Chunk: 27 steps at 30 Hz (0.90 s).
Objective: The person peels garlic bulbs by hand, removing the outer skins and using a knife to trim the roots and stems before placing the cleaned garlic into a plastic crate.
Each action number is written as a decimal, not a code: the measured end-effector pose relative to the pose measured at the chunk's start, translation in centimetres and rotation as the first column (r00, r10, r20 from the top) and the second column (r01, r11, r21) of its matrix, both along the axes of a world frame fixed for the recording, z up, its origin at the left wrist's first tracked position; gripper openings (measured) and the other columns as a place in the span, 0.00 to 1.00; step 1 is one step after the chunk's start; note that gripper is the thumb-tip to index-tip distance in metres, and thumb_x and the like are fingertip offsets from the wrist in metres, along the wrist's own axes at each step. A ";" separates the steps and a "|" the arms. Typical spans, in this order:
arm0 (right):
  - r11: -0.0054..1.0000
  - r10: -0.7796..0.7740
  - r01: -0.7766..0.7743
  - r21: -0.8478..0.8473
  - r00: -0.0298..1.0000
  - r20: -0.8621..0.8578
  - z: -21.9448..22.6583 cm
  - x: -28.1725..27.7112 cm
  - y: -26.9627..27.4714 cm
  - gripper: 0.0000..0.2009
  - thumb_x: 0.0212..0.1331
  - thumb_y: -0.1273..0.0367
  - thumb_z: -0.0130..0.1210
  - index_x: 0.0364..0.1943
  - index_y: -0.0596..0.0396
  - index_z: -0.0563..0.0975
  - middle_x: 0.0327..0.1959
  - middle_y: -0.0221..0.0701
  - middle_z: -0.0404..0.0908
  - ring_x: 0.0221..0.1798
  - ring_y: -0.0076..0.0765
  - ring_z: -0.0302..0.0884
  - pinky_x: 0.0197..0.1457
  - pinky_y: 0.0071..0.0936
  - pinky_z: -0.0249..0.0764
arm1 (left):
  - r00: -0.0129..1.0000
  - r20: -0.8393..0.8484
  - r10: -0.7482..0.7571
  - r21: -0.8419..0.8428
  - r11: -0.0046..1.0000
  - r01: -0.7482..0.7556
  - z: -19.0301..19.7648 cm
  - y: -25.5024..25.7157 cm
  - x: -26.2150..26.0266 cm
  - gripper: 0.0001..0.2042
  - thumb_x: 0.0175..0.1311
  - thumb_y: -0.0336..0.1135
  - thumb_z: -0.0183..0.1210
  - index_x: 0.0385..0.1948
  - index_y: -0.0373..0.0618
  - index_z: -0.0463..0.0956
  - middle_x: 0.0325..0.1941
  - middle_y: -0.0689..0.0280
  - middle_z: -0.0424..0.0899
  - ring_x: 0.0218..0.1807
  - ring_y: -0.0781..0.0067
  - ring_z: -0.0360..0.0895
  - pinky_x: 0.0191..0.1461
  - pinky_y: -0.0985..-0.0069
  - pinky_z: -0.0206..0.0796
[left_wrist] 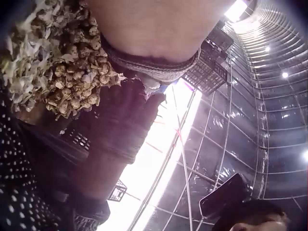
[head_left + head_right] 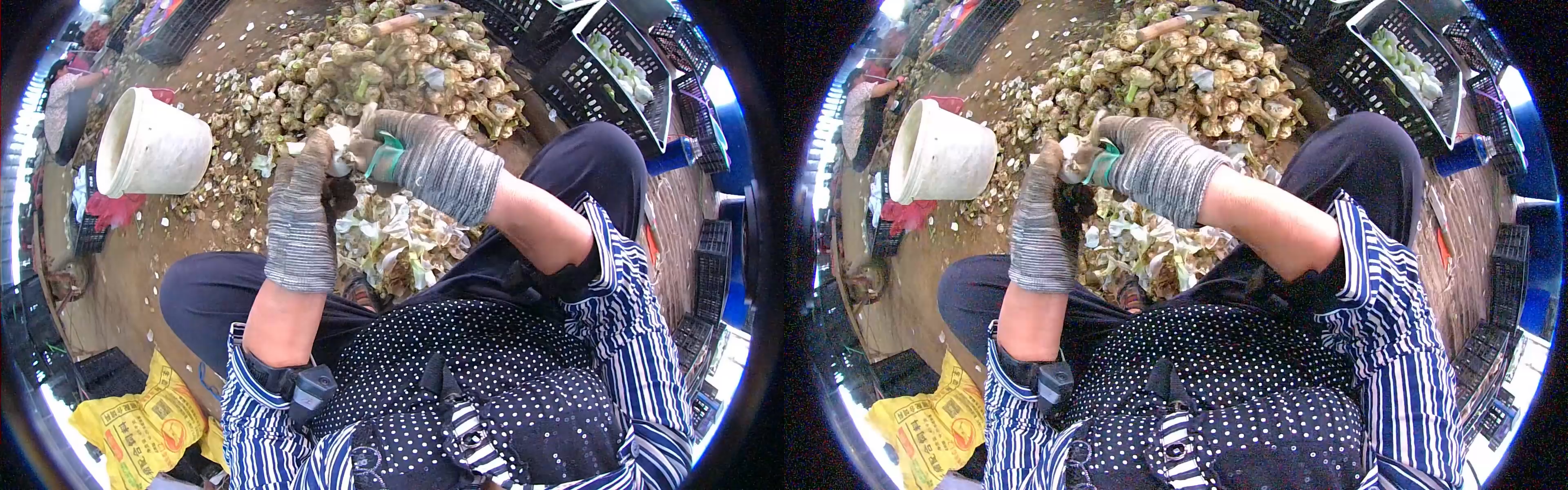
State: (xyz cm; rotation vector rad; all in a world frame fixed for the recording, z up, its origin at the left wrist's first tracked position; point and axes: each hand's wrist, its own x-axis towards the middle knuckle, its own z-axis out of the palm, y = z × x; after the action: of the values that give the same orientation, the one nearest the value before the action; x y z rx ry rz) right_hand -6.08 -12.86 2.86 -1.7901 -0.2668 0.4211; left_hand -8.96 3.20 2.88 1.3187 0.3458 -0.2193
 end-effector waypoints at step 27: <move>0.734 0.518 -0.020 -0.678 0.662 0.541 4.6 -2.3 -0.2 0.08 0.48 0.67 0.55 0.32 0.52 0.77 0.35 0.41 0.79 0.36 0.48 0.79 0.38 0.39 0.75 | 0.988 -0.049 -0.149 -0.027 0.989 0.148 -0.5 0.7 0.7 0.21 0.61 0.53 0.48 0.41 0.45 0.74 0.33 0.68 0.78 0.33 0.78 0.74 0.30 0.80 0.66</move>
State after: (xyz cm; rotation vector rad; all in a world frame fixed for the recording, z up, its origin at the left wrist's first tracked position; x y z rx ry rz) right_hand -8.38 -13.05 7.47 -2.5487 -1.0920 -0.0167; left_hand -8.25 3.89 2.34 1.3190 0.2868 -0.3818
